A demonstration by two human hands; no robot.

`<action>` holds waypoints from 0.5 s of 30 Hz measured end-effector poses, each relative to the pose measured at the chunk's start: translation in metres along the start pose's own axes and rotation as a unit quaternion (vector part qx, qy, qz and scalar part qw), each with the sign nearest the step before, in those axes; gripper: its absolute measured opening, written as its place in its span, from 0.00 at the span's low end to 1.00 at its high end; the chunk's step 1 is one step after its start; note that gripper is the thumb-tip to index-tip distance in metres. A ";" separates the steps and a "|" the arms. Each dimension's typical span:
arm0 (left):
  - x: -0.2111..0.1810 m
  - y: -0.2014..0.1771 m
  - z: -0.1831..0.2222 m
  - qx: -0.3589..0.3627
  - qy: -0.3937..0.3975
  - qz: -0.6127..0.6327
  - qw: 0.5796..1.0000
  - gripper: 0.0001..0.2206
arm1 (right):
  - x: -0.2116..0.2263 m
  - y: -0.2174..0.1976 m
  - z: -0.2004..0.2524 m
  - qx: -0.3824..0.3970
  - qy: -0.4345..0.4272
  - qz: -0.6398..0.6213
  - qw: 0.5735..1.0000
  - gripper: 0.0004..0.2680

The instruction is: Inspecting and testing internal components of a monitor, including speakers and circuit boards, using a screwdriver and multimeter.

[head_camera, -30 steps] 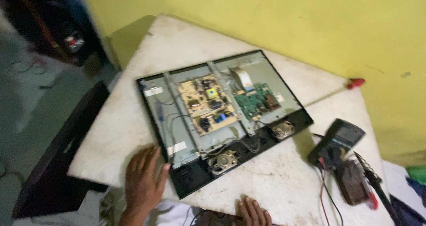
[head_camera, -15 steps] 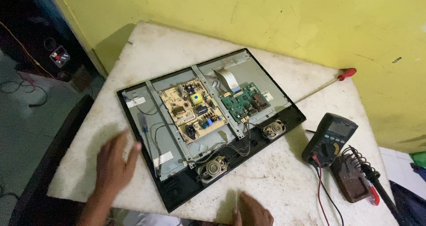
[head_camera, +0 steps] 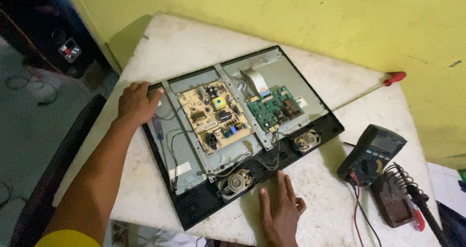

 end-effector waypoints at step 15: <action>-0.026 -0.050 0.119 -0.019 -0.052 -0.078 0.995 0.28 | -0.018 -0.026 -0.037 0.073 0.022 -0.012 0.997 0.27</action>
Point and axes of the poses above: each hand's wrist, its own z-axis away from the middle knuckle, its own y-axis out of the palm, x = y × z, the point moved 3 cm from there along -z, towards the middle knuckle, and after that the axes turned 4 degrees about -x, right-handed, at the moved point
